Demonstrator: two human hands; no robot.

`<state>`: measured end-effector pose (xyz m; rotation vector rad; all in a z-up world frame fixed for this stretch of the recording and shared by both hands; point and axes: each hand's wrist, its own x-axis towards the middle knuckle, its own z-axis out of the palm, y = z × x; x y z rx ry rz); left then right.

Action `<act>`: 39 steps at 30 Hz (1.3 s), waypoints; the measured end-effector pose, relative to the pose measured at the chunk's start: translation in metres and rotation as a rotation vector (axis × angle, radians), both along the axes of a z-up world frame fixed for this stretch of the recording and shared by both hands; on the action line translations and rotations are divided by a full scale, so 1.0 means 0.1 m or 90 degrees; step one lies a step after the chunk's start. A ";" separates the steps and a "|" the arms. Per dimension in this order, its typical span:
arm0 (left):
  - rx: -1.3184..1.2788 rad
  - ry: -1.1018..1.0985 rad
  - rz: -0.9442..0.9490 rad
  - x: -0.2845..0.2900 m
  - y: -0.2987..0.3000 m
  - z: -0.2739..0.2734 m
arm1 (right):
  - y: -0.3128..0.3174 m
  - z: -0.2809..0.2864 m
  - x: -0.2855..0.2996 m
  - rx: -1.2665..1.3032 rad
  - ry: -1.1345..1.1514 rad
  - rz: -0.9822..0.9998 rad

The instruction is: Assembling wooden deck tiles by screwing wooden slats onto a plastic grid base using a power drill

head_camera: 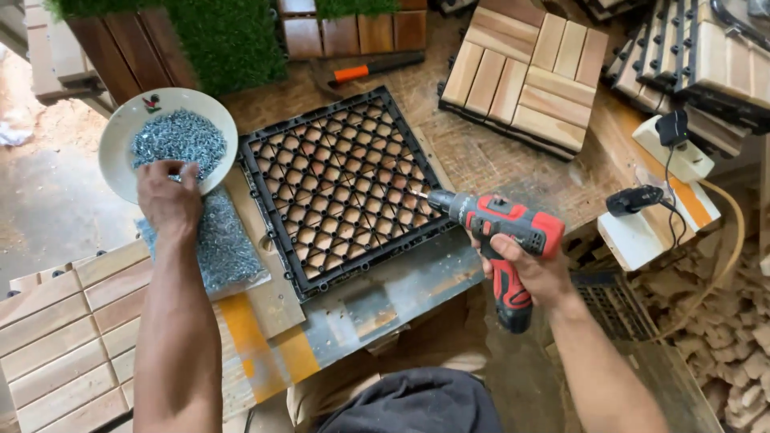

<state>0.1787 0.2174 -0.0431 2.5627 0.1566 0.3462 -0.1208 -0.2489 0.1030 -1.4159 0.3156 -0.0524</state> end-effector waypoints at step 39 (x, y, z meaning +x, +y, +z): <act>-0.758 0.338 -0.096 -1.57 -1.99 1.41 | 0.24 -0.03 -0.32 0.036 -0.076 0.022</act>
